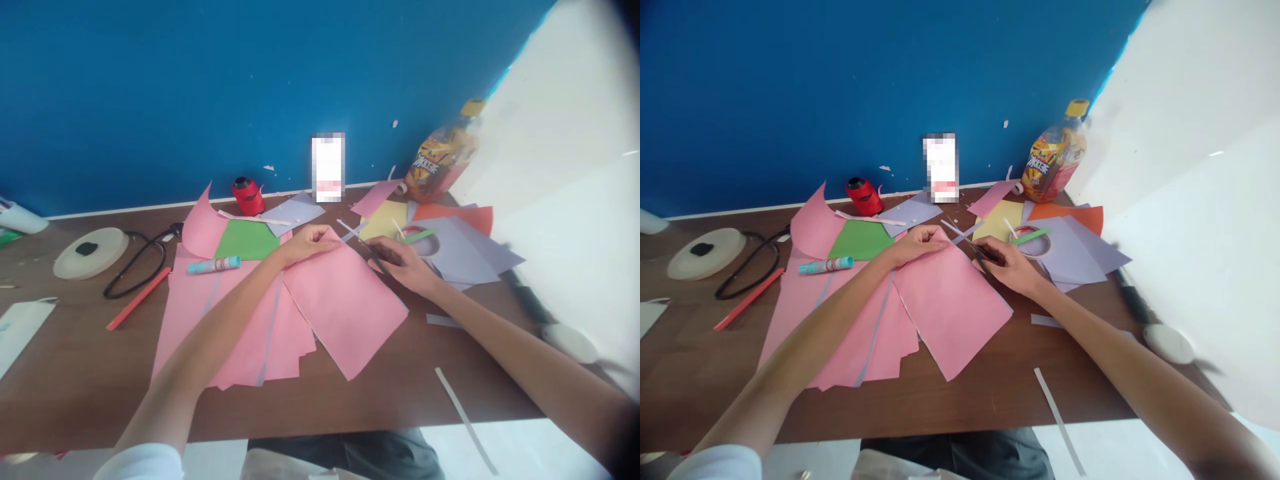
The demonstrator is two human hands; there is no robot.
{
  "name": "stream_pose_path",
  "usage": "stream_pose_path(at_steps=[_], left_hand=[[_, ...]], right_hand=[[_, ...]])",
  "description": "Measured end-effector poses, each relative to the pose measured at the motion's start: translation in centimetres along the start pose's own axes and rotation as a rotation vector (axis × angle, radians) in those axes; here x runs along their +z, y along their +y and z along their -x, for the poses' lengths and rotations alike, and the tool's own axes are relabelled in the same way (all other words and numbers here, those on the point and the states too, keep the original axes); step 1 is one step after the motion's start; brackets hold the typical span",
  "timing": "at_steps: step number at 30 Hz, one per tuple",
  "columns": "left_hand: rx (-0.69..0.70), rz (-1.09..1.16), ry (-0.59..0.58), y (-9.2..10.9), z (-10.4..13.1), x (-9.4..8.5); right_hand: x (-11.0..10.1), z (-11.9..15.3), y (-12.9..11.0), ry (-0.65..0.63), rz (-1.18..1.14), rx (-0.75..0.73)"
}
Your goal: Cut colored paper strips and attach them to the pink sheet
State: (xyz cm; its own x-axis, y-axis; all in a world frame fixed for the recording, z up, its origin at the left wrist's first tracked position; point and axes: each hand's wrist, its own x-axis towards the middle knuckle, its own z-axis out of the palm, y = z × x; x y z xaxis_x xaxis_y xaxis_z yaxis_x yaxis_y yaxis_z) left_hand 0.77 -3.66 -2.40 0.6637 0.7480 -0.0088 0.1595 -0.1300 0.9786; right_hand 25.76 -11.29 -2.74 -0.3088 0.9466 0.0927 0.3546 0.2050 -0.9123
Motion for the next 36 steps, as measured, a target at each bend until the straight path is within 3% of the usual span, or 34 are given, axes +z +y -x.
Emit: stream_pose_path(at_steps=[4, 13, 17, 23, 28, 36], left_hand=[[-0.023, -0.025, 0.06, -0.2, 0.0, -0.1], [0.042, 0.024, 0.103, -0.5, -0.1, -0.8], [0.032, 0.044, 0.092, -0.7, -0.1, -0.9], [0.182, 0.025, 0.07, -0.9, -0.5, -0.6], [0.083, -0.065, 0.079, -0.7, -0.6, -0.3], [0.021, -0.126, 0.121, -0.3, -0.4, -0.2]], right_hand=[[-0.2, 0.2, 0.0, -0.056, 0.041, 0.005], [-0.4, 0.3, 0.5, -0.054, 0.077, -0.02], [-0.9, -0.1, 1.1, 0.011, 0.119, -0.051], [-0.2, 0.2, 1.1, 0.182, 0.505, -0.185], [0.6, 0.7, 0.6, 0.163, 0.81, -0.215], [0.7, 0.7, 0.6, 0.181, 0.888, -0.208]])
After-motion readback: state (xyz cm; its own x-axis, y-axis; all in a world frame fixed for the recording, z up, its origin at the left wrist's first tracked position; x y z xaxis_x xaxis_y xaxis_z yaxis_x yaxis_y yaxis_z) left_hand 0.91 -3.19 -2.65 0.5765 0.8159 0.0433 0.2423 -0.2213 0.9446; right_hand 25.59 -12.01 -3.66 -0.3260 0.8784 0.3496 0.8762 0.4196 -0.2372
